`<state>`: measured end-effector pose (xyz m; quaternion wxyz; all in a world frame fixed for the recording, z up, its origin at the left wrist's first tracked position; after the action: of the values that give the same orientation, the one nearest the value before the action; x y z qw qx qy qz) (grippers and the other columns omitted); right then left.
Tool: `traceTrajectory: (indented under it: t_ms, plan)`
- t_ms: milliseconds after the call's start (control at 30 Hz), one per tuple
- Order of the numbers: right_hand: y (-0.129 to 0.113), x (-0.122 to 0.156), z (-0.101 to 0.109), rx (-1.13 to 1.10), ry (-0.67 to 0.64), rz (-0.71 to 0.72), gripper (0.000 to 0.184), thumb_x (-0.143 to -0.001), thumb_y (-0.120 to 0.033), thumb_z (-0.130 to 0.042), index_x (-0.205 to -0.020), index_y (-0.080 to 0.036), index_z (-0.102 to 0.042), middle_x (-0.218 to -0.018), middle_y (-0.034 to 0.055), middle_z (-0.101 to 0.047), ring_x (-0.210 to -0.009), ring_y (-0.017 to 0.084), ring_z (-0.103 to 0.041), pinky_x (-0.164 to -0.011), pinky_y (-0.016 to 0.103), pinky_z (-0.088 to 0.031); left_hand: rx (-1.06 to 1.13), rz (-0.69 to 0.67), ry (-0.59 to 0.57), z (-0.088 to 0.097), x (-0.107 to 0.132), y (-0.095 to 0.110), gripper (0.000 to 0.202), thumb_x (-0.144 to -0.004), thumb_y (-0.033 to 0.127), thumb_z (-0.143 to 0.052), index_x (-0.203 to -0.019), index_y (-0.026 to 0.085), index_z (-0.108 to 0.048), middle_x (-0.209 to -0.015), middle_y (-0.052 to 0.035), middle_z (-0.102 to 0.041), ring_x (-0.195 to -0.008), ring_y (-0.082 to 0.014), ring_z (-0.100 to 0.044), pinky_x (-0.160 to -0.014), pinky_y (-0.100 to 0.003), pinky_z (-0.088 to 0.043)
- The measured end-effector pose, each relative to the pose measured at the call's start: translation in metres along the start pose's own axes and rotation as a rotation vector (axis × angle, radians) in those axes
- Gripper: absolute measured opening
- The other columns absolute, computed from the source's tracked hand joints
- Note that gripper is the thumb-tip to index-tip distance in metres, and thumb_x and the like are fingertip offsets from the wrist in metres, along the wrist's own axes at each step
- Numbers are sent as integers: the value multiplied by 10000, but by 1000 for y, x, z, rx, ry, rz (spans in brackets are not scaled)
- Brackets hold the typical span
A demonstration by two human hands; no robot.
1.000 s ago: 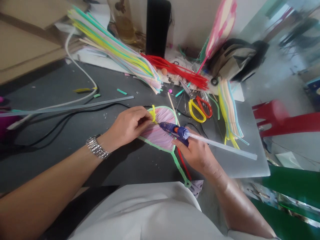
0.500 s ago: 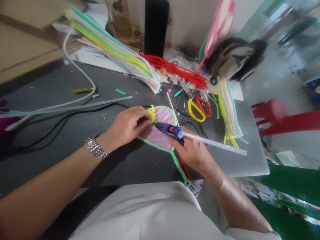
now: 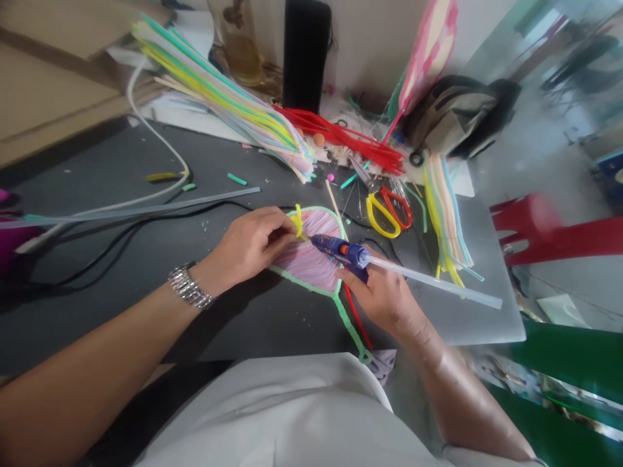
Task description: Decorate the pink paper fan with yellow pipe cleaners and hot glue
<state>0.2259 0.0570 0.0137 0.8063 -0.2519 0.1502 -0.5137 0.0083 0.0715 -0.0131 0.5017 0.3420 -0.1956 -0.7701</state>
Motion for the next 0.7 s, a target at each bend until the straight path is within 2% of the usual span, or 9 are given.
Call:
traceTrajectory:
  t_ms: [267, 533, 633, 700]
  plan:
    - [1, 1, -4, -13, -5, 28, 267, -981, -447, -620, -838, -222, -637, -696, 26, -655, -788, 242, -660, -715, 338, -514, -6, 10, -6, 0, 0, 0, 94, -925, 127, -588, -895, 169, -666, -897, -63, -708, -802, -183, -644, -726, -305, -486]
    - [-1, 2, -7, -99, -58, -4, 277, -971, -451, -628, -1013, -193, -720, -948, 70, -759, -889, 254, -702, -818, 361, -545, -6, 0, -13, 0, 0, 0, 111, -912, 113, -580, -897, 171, -673, -896, -63, -709, -810, -188, -646, -731, -308, -487]
    - [19, 4, -5, -276, -3, -157, 331, -902, -489, -710, -1001, -173, -728, -791, 44, -737, -696, 209, -669, -653, 323, -540, -22, 13, -16, 0, -1, 0, 133, -888, 87, -576, -893, 176, -674, -892, -61, -713, -821, -193, -654, -729, -305, -492]
    - [36, 9, 0, -458, 76, -279, 340, -869, -495, -750, -938, -166, -703, -636, 2, -661, -535, 157, -582, -507, 276, -473, -32, 11, -21, 0, -1, 0, 139, -887, 93, -572, -901, 179, -680, -905, -64, -719, -835, -200, -661, -738, -310, -501]
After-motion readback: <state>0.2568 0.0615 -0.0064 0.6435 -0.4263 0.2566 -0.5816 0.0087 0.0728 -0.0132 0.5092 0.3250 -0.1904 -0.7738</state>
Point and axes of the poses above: each hand's wrist, its own x-axis away from the middle knuckle, its own z-axis out of the back of the hand, y = z × x, the point moved 7 cm from there along -x, towards the middle knuckle
